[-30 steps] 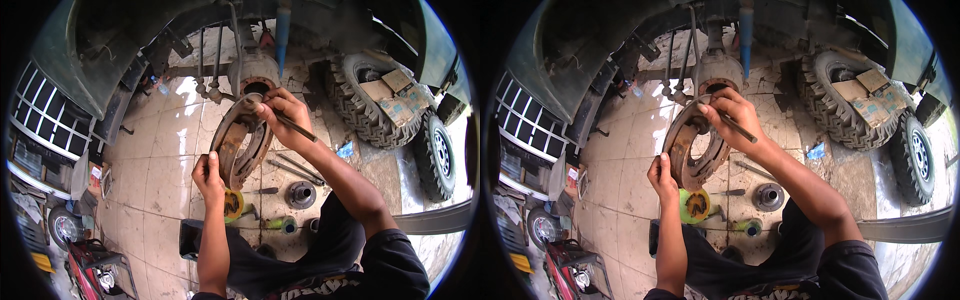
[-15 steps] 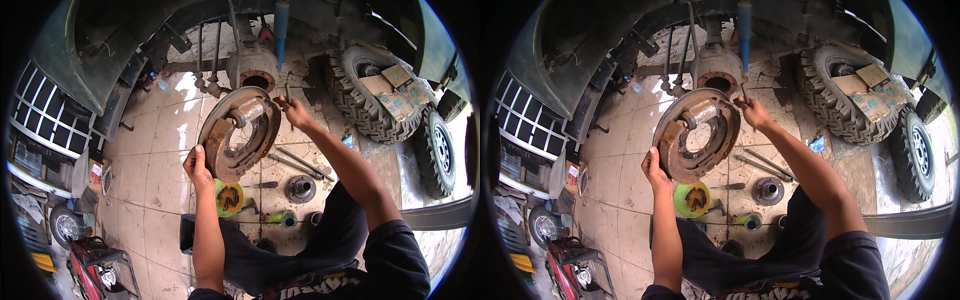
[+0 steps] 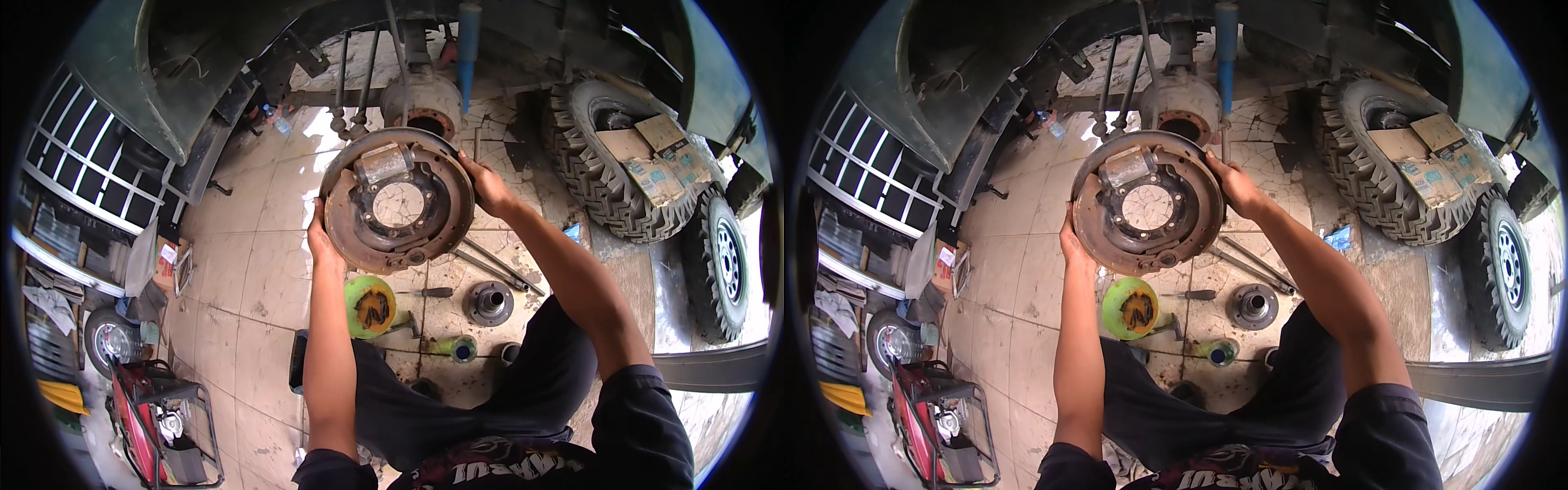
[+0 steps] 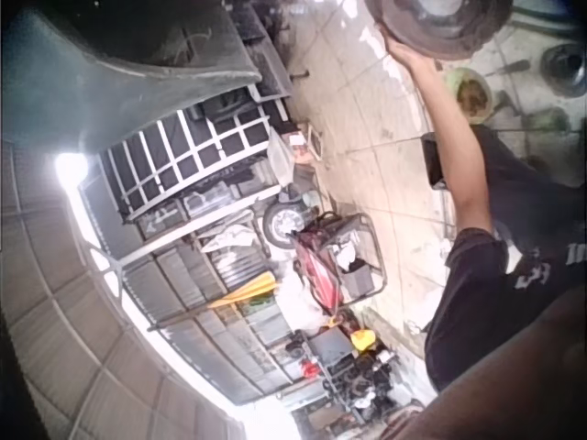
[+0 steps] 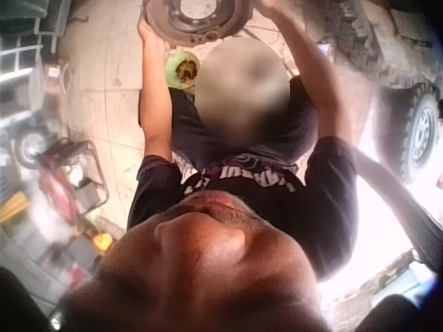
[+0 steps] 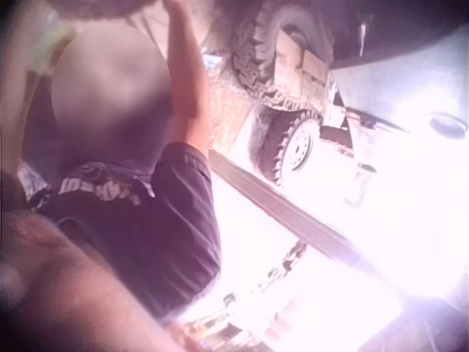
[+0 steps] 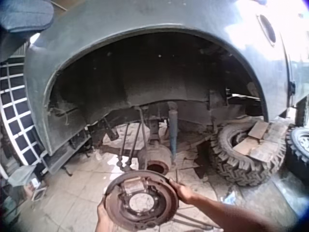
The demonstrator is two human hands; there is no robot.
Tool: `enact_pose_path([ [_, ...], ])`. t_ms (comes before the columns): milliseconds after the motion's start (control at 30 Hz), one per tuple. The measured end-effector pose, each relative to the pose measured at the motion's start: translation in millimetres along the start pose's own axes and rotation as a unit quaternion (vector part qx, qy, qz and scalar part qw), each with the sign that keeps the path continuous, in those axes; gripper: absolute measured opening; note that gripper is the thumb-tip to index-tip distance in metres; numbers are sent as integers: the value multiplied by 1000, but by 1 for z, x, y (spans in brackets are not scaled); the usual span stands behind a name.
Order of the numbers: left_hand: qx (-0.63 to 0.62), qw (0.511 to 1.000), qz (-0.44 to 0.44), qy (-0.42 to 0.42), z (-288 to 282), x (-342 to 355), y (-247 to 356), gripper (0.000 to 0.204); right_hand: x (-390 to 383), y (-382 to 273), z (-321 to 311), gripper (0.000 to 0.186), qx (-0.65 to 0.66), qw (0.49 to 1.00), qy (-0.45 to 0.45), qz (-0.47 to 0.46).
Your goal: The person works on a drum brake assembly using a metal scribe or pick to clean or adjust components, holding the circular brake part in their hands.
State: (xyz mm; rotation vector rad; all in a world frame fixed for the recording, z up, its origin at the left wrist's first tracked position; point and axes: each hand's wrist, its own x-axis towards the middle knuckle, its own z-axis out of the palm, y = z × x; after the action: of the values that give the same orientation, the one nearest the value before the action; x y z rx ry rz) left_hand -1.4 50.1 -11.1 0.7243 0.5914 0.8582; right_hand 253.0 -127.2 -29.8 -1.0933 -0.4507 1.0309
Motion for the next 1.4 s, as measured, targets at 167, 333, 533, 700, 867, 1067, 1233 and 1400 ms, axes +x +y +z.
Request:
enact_pose_path([
  [167,-16,999,-38,25,-18,17,-13,36,-22,-31,29,59,-162,974,144,-68],
  [333,-35,995,-89,6,-6,18,-44,40,-46,-53,37,52,-181,966,108,-152],
  [533,-117,982,-119,87,15,5,-77,83,-61,-67,39,46,-283,921,129,-233],
  [700,-56,985,32,161,6,1,-71,80,-67,-64,53,45,-303,901,170,-260],
  [867,31,973,196,116,71,-61,-111,71,-65,-58,48,41,-381,871,159,-265],
  [1067,-137,989,-61,9,142,-52,-100,98,-51,-38,52,43,-413,845,171,-293],
  [1233,-254,966,-28,-44,129,-17,-111,84,-55,-28,54,42,-457,828,168,-280],
  [1400,-320,937,-128,-52,115,4,-113,90,-59,-18,46,39,-468,810,166,-310],
])
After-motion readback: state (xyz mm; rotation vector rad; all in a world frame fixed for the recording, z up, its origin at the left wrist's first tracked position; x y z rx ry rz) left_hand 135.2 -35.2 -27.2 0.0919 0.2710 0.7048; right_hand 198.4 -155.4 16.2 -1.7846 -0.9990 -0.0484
